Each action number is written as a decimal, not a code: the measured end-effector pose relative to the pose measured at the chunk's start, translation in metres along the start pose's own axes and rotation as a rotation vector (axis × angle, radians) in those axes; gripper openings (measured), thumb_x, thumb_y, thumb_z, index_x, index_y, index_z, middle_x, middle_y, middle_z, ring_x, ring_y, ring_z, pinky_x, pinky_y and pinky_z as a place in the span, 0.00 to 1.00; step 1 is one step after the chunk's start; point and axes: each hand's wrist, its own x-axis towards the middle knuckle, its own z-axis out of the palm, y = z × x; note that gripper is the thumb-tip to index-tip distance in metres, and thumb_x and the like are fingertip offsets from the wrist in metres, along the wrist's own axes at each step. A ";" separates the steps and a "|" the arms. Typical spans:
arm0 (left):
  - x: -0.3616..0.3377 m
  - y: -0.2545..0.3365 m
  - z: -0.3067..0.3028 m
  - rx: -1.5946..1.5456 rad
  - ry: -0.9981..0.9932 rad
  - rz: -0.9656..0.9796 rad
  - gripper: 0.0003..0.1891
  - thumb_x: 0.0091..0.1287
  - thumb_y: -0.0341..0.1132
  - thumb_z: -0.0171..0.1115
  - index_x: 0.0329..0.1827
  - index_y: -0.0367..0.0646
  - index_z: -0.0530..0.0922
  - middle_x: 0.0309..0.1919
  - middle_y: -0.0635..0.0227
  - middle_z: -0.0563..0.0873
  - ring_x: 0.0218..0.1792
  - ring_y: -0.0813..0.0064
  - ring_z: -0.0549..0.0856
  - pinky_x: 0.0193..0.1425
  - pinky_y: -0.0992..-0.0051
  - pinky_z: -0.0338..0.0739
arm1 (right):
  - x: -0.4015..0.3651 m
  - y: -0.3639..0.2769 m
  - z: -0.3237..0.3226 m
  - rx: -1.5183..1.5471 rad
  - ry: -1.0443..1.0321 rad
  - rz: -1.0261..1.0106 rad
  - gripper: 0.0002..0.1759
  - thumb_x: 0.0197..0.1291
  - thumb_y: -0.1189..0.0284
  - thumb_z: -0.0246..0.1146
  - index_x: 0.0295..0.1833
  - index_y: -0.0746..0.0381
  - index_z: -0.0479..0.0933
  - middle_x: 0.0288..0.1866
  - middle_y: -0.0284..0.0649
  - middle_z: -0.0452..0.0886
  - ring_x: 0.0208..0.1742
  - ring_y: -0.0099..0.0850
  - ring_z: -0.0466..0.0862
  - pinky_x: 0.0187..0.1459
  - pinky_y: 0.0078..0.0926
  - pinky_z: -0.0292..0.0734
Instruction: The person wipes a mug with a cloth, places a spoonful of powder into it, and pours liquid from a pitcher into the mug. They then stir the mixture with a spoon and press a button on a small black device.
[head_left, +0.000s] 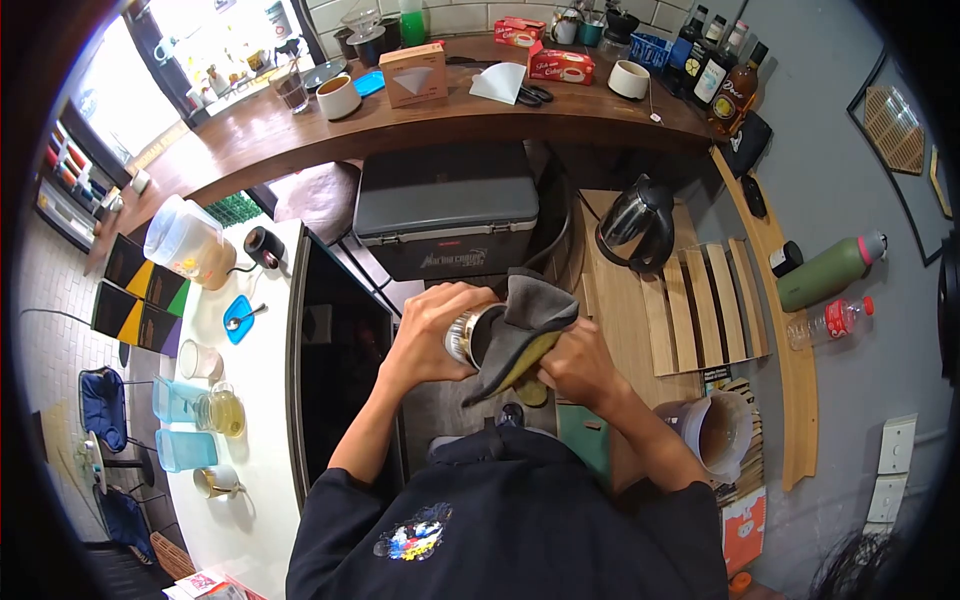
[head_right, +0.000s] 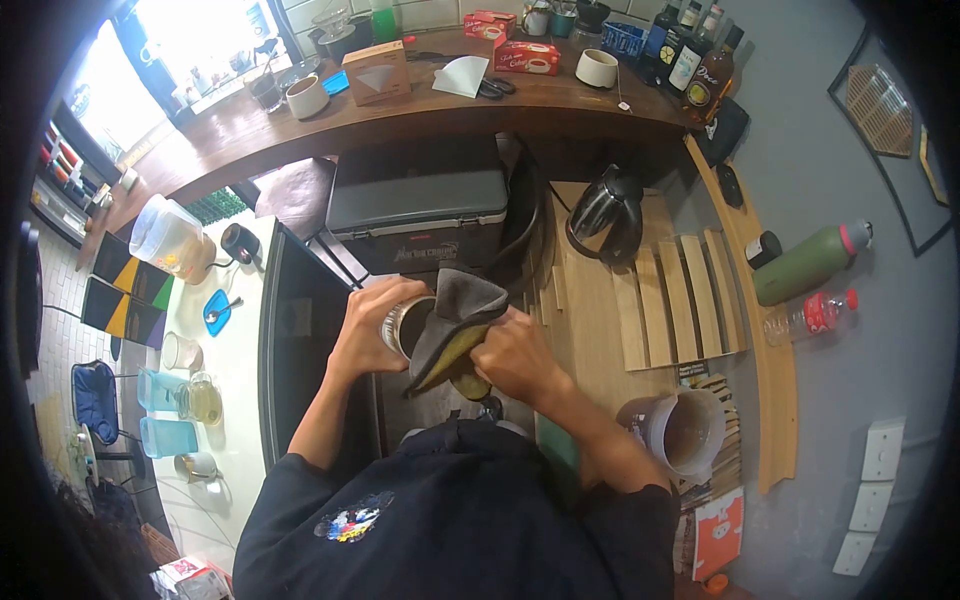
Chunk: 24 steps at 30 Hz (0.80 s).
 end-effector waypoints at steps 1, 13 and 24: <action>0.000 -0.002 0.001 -0.011 0.035 -0.006 0.33 0.32 0.34 0.78 0.50 0.44 0.82 0.40 0.65 0.87 0.40 0.59 0.87 0.47 0.65 0.81 | -0.001 0.000 -0.007 0.043 0.023 0.007 0.08 0.39 0.69 0.70 0.18 0.60 0.80 0.19 0.39 0.78 0.31 0.39 0.86 0.42 0.39 0.80; -0.012 -0.019 0.017 -0.431 0.191 -0.092 0.40 0.30 0.41 0.83 0.53 0.37 0.80 0.45 0.63 0.88 0.44 0.68 0.89 0.54 0.69 0.81 | -0.022 0.008 -0.027 0.306 0.432 0.226 0.21 0.43 0.72 0.77 0.47 0.63 0.86 0.48 0.46 0.88 0.50 0.51 0.87 0.55 0.48 0.79; -0.008 -0.007 0.017 -0.522 0.046 -0.148 0.42 0.30 0.45 0.83 0.53 0.33 0.81 0.49 0.59 0.86 0.49 0.68 0.87 0.56 0.68 0.80 | -0.004 0.001 -0.059 0.348 -0.014 0.072 0.15 0.38 0.71 0.73 0.36 0.61 0.85 0.39 0.42 0.87 0.48 0.43 0.86 0.50 0.46 0.79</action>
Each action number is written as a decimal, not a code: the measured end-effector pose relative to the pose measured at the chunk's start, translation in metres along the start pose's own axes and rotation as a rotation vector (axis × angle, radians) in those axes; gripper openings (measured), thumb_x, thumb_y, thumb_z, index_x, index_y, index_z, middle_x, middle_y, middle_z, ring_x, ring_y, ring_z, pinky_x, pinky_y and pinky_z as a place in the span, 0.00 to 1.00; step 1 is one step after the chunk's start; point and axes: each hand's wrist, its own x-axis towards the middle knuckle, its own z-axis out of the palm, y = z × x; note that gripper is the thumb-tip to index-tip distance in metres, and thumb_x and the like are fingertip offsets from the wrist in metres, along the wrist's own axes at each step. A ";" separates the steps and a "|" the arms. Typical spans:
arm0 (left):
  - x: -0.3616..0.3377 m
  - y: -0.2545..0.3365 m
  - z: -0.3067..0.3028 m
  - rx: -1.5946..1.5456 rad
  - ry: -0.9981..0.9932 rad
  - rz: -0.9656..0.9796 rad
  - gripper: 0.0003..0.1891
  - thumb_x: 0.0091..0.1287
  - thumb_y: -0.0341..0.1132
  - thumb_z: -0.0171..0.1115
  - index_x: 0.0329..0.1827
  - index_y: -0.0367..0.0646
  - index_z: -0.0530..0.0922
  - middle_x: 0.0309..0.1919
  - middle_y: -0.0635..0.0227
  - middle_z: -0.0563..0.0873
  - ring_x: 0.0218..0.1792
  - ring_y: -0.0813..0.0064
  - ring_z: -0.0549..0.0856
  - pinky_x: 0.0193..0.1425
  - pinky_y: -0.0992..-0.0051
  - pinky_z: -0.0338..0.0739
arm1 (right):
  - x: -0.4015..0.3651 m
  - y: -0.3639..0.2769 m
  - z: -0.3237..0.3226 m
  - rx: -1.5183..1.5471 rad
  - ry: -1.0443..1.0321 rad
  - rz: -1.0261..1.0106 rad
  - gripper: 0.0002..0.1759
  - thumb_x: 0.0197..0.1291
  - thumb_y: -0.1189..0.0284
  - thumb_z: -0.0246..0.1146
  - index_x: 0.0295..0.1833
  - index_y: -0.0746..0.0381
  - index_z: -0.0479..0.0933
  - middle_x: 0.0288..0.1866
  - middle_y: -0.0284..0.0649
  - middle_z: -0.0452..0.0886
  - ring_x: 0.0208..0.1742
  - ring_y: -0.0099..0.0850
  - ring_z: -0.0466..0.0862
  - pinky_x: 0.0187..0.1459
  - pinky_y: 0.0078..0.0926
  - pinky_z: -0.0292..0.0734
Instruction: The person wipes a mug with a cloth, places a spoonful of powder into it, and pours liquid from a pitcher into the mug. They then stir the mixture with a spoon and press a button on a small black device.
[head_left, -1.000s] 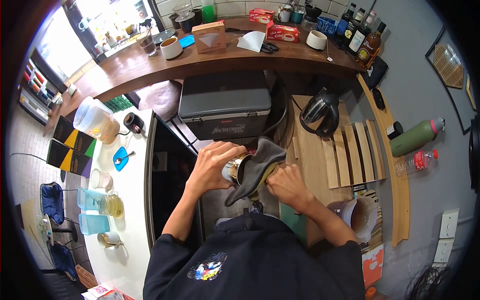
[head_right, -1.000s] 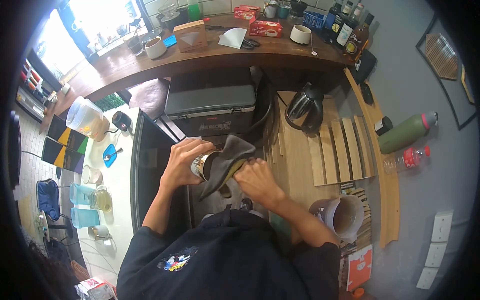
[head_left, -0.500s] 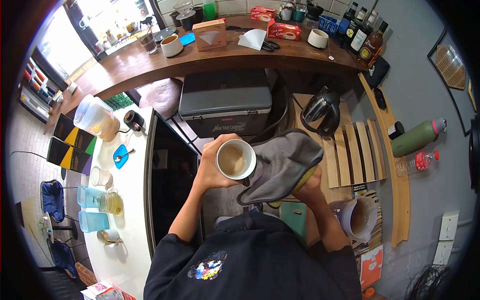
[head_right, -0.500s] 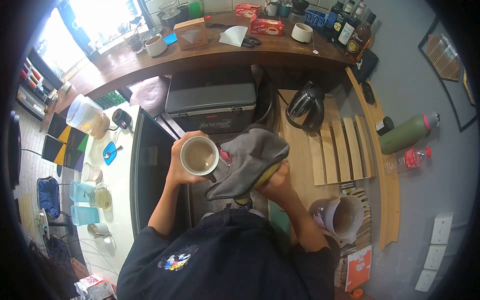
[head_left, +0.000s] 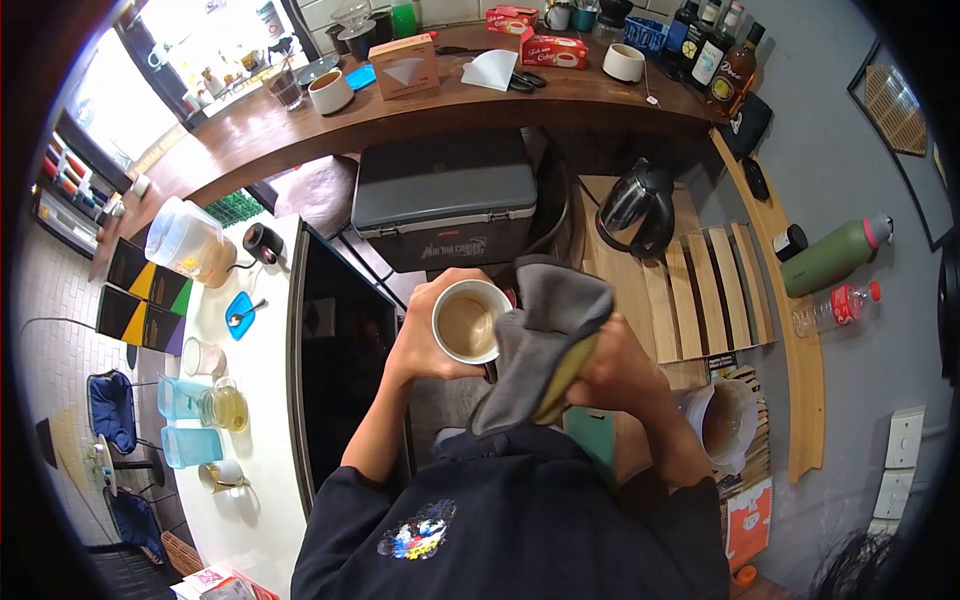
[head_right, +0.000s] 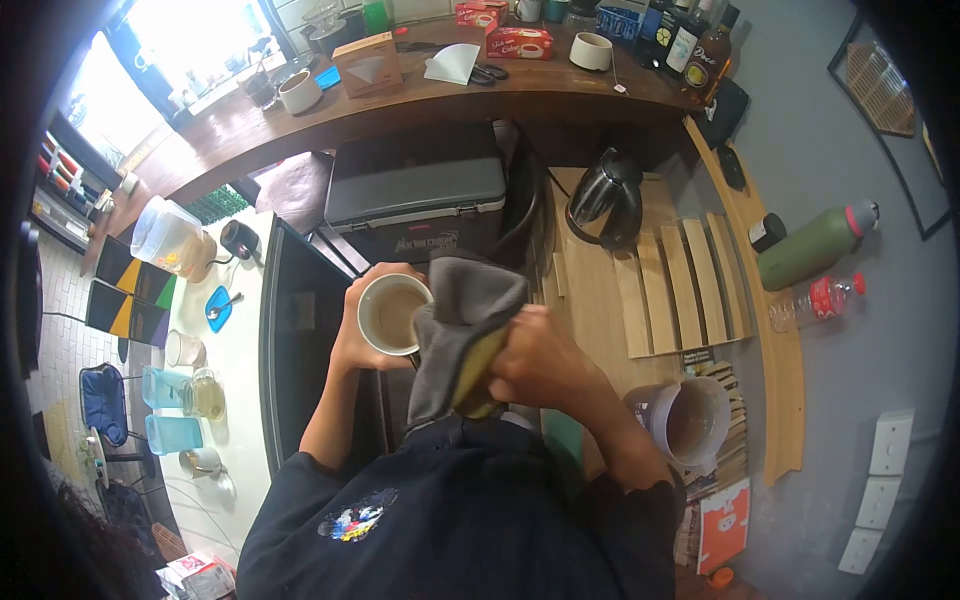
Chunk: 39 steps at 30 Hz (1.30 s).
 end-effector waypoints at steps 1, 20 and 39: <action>0.002 0.006 0.001 0.077 -0.026 0.012 0.43 0.30 0.46 0.83 0.54 0.33 0.81 0.49 0.59 0.87 0.49 0.67 0.87 0.57 0.67 0.79 | 0.010 -0.004 -0.007 -0.096 -0.159 -0.039 0.11 0.38 0.71 0.72 0.31 0.61 0.83 0.35 0.42 0.86 0.46 0.43 0.87 0.47 0.44 0.79; 0.012 0.031 -0.022 0.296 -0.326 -0.032 0.26 0.37 0.37 0.78 0.39 0.33 0.79 0.30 0.50 0.86 0.36 0.48 0.88 0.41 0.65 0.80 | 0.061 -0.001 0.008 -0.735 -0.483 -0.219 0.07 0.61 0.69 0.61 0.41 0.48 0.83 0.27 0.37 0.82 0.35 0.34 0.86 0.31 0.29 0.71; 0.013 0.044 -0.031 0.348 -0.279 0.017 0.20 0.36 0.35 0.74 0.32 0.34 0.78 0.26 0.50 0.84 0.32 0.47 0.86 0.38 0.63 0.79 | 0.071 -0.016 -0.006 -0.674 -0.385 -0.253 0.11 0.59 0.70 0.61 0.46 0.48 0.84 0.24 0.36 0.79 0.31 0.35 0.82 0.55 0.44 0.72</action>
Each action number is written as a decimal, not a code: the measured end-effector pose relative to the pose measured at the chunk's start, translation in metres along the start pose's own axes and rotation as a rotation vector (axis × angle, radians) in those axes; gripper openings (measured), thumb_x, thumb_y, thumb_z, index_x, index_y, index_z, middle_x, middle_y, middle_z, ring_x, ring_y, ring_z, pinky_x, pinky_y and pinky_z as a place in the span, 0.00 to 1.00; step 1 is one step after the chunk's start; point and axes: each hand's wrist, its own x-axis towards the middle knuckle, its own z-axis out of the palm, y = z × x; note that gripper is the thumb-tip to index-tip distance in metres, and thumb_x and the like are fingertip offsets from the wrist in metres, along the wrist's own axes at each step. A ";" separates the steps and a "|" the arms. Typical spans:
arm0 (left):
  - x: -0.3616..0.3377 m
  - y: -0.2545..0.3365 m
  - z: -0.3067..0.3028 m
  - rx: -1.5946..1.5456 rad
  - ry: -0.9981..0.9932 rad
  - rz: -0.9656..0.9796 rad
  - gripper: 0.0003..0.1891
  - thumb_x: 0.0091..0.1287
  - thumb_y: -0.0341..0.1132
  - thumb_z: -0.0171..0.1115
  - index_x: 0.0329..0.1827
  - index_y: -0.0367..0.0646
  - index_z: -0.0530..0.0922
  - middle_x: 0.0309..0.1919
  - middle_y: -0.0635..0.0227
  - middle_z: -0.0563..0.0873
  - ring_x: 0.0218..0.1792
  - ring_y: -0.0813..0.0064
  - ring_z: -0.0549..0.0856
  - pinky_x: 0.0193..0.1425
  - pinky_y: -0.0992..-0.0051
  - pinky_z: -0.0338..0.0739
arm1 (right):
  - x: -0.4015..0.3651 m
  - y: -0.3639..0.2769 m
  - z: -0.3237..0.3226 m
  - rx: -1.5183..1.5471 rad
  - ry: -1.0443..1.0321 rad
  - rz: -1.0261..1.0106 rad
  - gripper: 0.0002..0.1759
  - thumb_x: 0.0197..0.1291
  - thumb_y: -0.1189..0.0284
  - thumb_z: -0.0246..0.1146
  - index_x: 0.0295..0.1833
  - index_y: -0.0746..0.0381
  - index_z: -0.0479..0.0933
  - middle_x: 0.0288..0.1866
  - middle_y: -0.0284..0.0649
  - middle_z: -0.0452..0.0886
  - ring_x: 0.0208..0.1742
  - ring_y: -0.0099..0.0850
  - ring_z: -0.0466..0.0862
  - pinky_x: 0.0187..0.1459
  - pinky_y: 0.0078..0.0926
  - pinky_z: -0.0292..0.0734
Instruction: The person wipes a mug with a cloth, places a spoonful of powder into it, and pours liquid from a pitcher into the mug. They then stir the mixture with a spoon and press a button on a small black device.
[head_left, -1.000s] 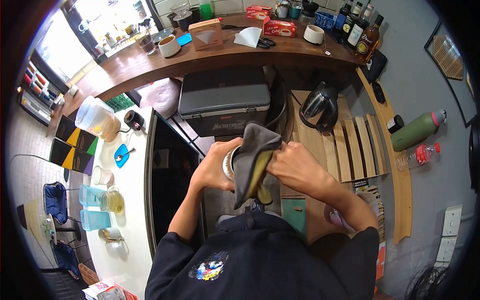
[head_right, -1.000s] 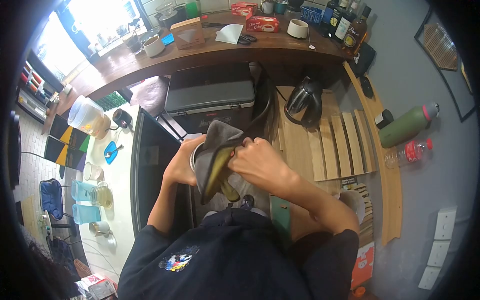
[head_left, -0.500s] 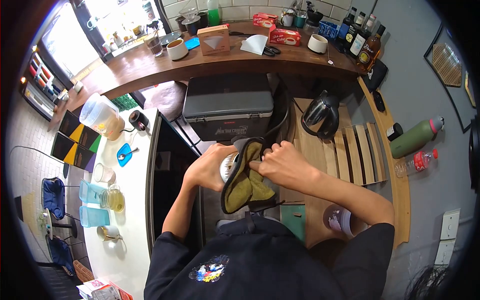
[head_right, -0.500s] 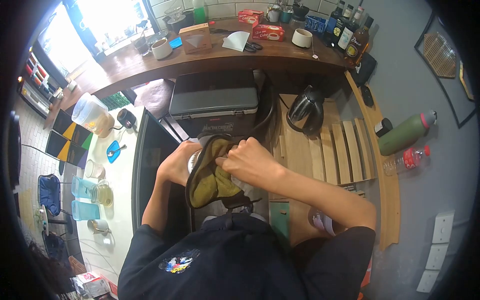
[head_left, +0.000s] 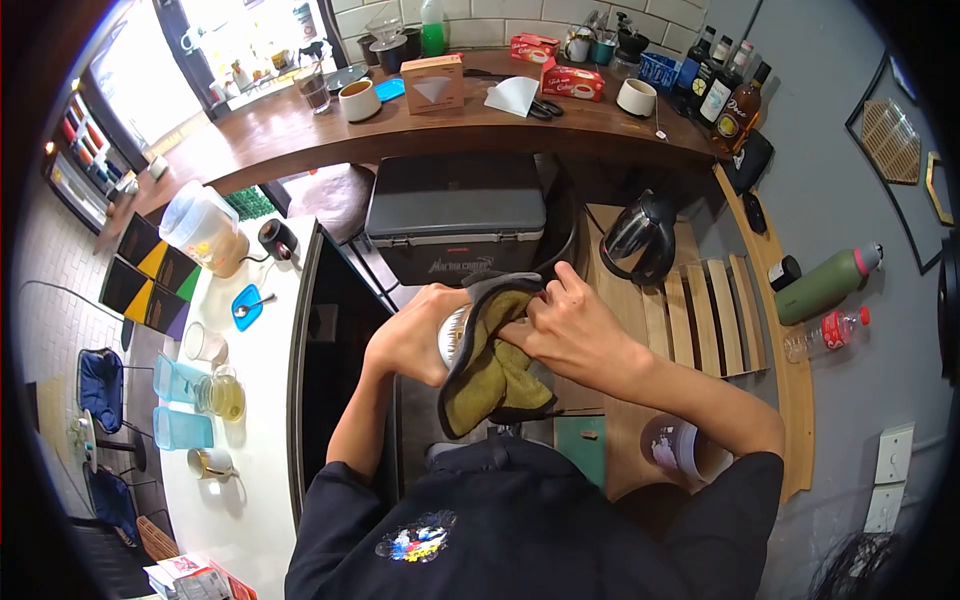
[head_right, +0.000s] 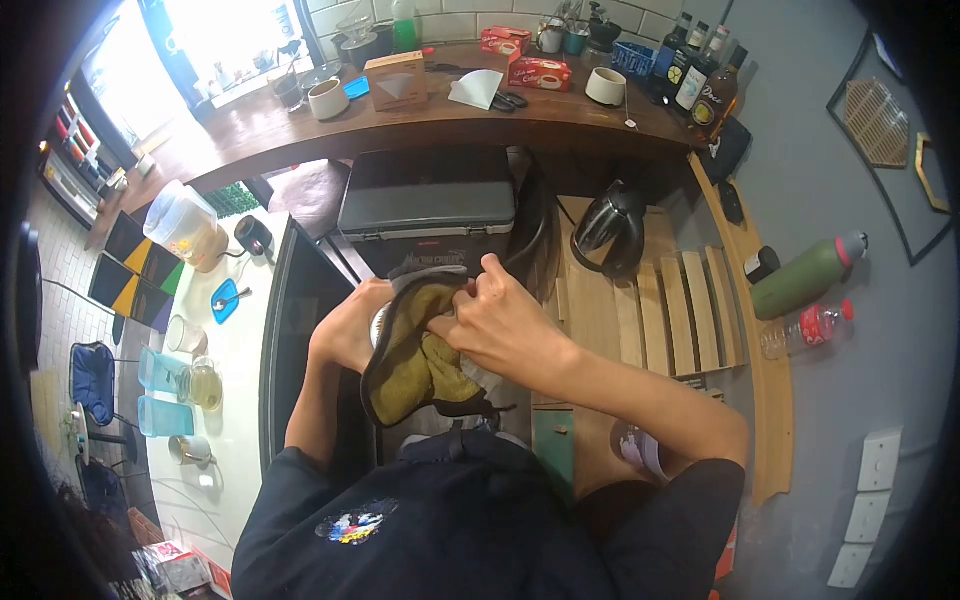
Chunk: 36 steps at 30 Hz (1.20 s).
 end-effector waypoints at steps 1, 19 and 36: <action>-0.001 0.000 0.001 0.042 0.004 0.021 0.19 0.36 0.35 0.73 0.29 0.34 0.77 0.25 0.50 0.83 0.30 0.47 0.85 0.37 0.63 0.78 | 0.000 0.001 0.001 -0.068 0.036 -0.039 0.07 0.61 0.70 0.61 0.43 0.50 0.83 0.25 0.37 0.81 0.31 0.34 0.83 0.57 0.42 0.70; -0.004 0.026 -0.017 0.078 0.004 0.041 0.39 0.33 0.41 0.79 0.55 0.35 0.82 0.44 0.52 0.90 0.48 0.52 0.90 0.54 0.64 0.83 | -0.009 -0.012 -0.016 0.335 0.096 -0.041 0.11 0.55 0.64 0.71 0.40 0.58 0.84 0.27 0.40 0.82 0.44 0.38 0.85 0.58 0.49 0.74; -0.014 0.002 -0.010 -0.116 0.104 0.079 0.43 0.25 0.40 0.78 0.54 0.35 0.82 0.45 0.59 0.88 0.43 0.63 0.90 0.53 0.69 0.83 | -0.047 -0.012 -0.002 0.829 0.386 0.211 0.21 0.58 0.61 0.69 0.55 0.58 0.82 0.54 0.37 0.85 0.59 0.41 0.82 0.71 0.48 0.67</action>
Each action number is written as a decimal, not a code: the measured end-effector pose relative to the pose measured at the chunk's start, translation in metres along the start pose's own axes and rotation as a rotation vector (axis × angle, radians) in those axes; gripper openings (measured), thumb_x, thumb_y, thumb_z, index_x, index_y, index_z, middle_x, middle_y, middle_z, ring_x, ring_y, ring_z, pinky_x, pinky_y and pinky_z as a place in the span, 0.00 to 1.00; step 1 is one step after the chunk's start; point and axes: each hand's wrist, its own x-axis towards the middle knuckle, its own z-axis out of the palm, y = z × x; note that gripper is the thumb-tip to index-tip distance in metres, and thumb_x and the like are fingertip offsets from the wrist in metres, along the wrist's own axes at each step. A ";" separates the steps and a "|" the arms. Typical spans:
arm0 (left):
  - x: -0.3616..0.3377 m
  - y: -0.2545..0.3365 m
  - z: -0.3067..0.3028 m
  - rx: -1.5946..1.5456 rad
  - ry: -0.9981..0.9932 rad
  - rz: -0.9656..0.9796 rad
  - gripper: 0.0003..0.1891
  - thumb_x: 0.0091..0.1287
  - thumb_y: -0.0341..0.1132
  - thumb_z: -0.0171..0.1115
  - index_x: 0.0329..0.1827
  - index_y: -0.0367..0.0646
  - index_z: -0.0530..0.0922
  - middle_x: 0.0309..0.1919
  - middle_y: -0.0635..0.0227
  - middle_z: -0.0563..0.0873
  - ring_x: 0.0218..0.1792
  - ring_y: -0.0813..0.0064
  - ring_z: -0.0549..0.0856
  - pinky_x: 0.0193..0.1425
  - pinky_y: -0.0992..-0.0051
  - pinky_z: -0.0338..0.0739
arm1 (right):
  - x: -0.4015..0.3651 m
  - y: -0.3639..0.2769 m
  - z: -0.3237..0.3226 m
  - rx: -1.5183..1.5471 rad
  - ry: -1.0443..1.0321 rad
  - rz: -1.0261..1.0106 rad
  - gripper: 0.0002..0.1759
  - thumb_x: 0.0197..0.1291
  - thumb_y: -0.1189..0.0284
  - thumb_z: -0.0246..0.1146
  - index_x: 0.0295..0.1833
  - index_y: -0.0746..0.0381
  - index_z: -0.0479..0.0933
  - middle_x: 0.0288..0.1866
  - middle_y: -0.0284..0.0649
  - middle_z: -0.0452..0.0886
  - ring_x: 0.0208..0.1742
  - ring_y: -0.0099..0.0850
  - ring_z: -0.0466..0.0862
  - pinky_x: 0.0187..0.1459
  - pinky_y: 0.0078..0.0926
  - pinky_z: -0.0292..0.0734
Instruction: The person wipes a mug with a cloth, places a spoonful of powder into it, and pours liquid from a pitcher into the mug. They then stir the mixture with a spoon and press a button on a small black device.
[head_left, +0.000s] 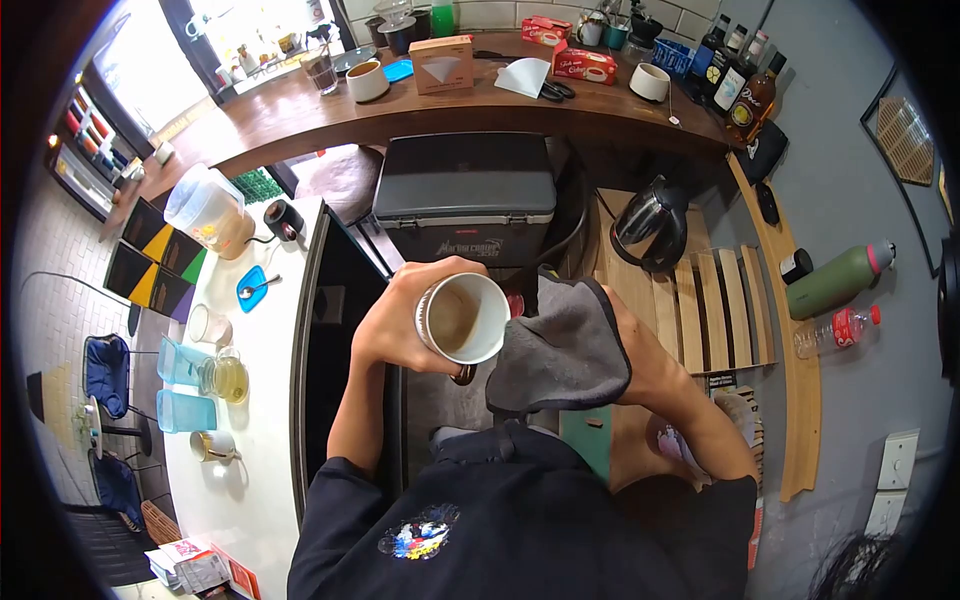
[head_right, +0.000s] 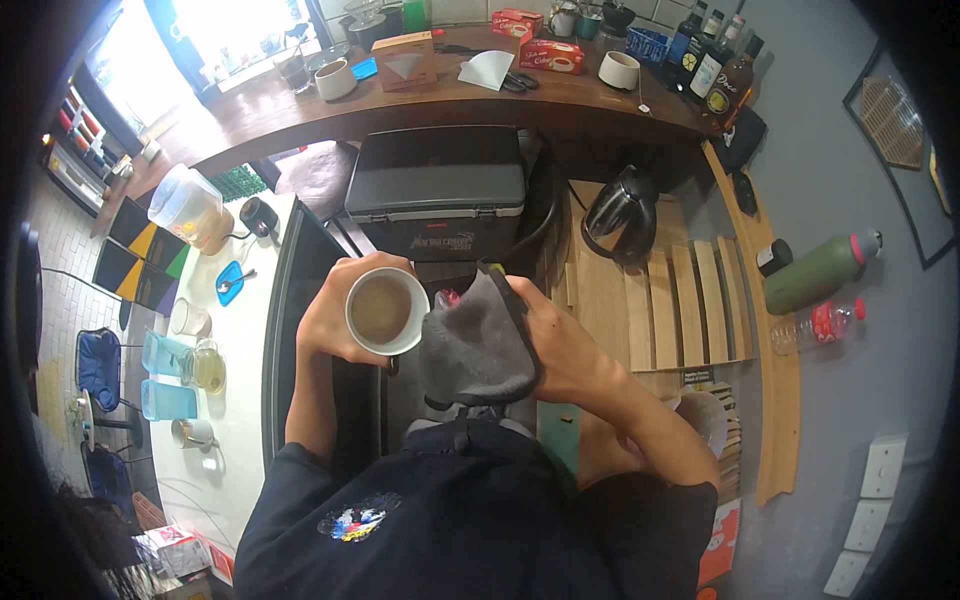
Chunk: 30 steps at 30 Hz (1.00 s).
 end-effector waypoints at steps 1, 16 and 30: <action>0.001 0.001 0.001 0.009 -0.018 -0.019 0.43 0.25 0.40 0.78 0.54 0.35 0.81 0.45 0.59 0.88 0.43 0.63 0.90 0.53 0.69 0.83 | 0.004 -0.001 -0.001 -0.001 0.004 0.002 0.21 0.58 0.61 0.69 0.55 0.58 0.82 0.54 0.37 0.85 0.59 0.41 0.82 0.71 0.48 0.67; 0.005 0.039 0.002 0.285 -0.041 -0.142 0.43 0.26 0.39 0.80 0.55 0.37 0.82 0.45 0.55 0.90 0.47 0.55 0.91 0.54 0.65 0.83 | 0.029 0.003 -0.006 -0.709 -0.299 -0.264 0.02 0.43 0.69 0.67 0.25 0.55 0.82 0.32 0.30 0.81 0.38 0.28 0.83 0.48 0.33 0.74; 0.000 0.022 0.021 0.438 0.140 -0.038 0.36 0.30 0.37 0.78 0.52 0.48 0.83 0.36 0.67 0.87 0.38 0.58 0.86 0.44 0.63 0.79 | -0.012 -0.024 0.033 0.291 -0.218 0.230 0.12 0.51 0.71 0.71 0.42 0.65 0.84 0.30 0.44 0.84 0.30 0.41 0.84 0.36 0.36 0.77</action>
